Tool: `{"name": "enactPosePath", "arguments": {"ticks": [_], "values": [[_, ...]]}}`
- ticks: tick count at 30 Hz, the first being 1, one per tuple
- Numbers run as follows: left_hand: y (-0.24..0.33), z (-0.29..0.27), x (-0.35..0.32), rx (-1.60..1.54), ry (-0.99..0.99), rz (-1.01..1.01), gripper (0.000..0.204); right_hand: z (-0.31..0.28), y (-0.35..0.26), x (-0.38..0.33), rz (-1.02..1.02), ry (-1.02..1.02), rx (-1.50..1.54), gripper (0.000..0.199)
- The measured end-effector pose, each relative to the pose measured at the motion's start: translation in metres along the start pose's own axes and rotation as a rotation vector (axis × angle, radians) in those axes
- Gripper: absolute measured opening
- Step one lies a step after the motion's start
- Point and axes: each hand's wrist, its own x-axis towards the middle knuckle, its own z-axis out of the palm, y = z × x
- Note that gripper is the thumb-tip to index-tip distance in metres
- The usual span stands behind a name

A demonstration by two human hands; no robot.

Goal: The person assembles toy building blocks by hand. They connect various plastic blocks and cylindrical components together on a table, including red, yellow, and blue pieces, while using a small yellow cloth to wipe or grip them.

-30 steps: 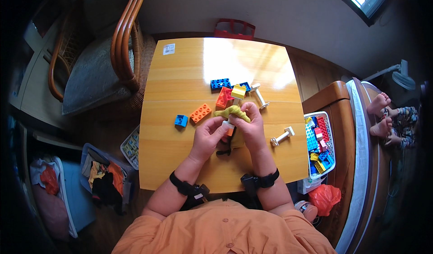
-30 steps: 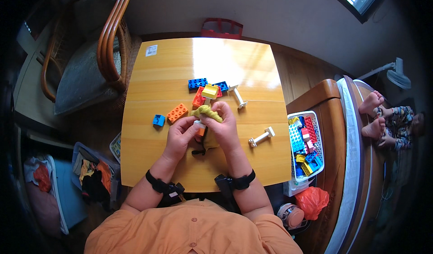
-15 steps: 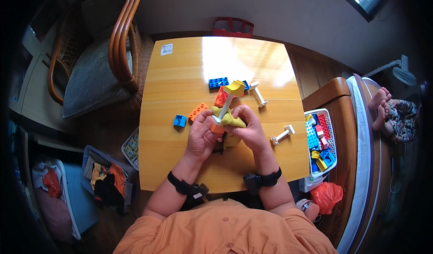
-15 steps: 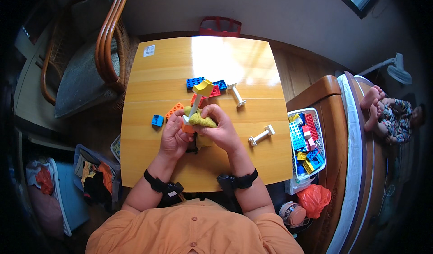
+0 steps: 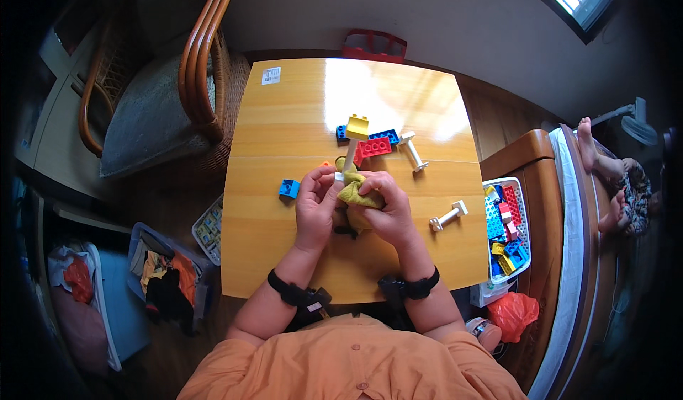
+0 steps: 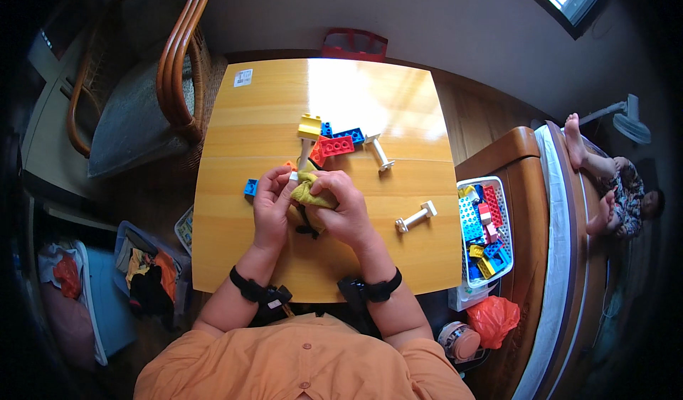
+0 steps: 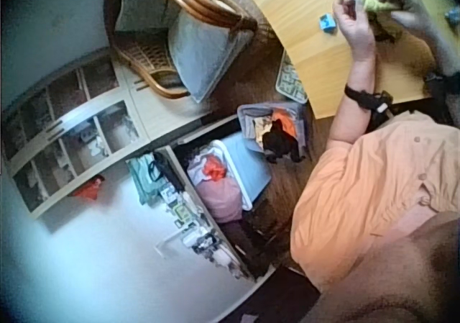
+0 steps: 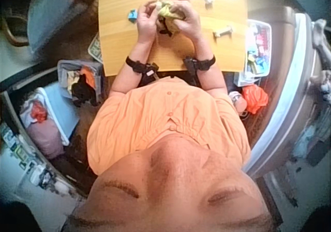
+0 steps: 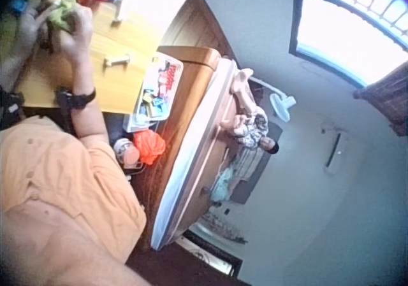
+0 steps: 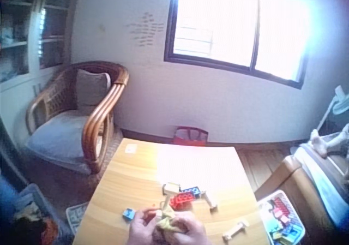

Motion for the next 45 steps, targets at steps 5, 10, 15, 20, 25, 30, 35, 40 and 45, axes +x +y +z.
{"name": "enactPosePath", "arguments": {"ticks": [5,10,15,20,25,30,35,40,45], "values": [[0.001,0.008,-0.003,0.009,-0.054,0.034,0.029,-0.005,0.0,-0.002,0.108,0.042,0.137,0.029],[0.001,0.008,-0.002,-0.069,-0.016,-0.044,0.026,-0.009,-0.004,0.007,0.365,0.25,0.439,0.026],[-0.006,0.014,-0.004,0.067,-0.223,-0.085,0.021,-0.011,0.008,0.008,0.375,0.421,0.66,0.026],[-0.002,0.011,-0.007,0.071,-0.23,-0.086,0.021,-0.003,0.005,0.006,0.374,0.323,0.581,0.03],[-0.007,0.009,-0.008,0.057,-0.198,-0.068,0.018,0.002,0.0,0.005,0.375,0.226,0.514,0.032],[0.002,0.008,-0.004,-0.109,-0.026,-0.234,0.02,0.001,0.003,0.003,0.396,0.151,0.53,0.033],[0.002,0.004,-0.002,-0.336,0.012,-0.39,0.026,0.007,0.001,0.0,0.359,0.12,0.413,0.031],[0.004,0.008,-0.002,-0.25,0.004,-0.323,0.027,0.002,-0.001,0.005,0.419,0.282,0.554,0.027],[-0.001,0.007,-0.004,0.057,-0.12,-0.209,0.024,-0.009,-0.001,0.012,0.322,0.492,0.776,0.024]]}}
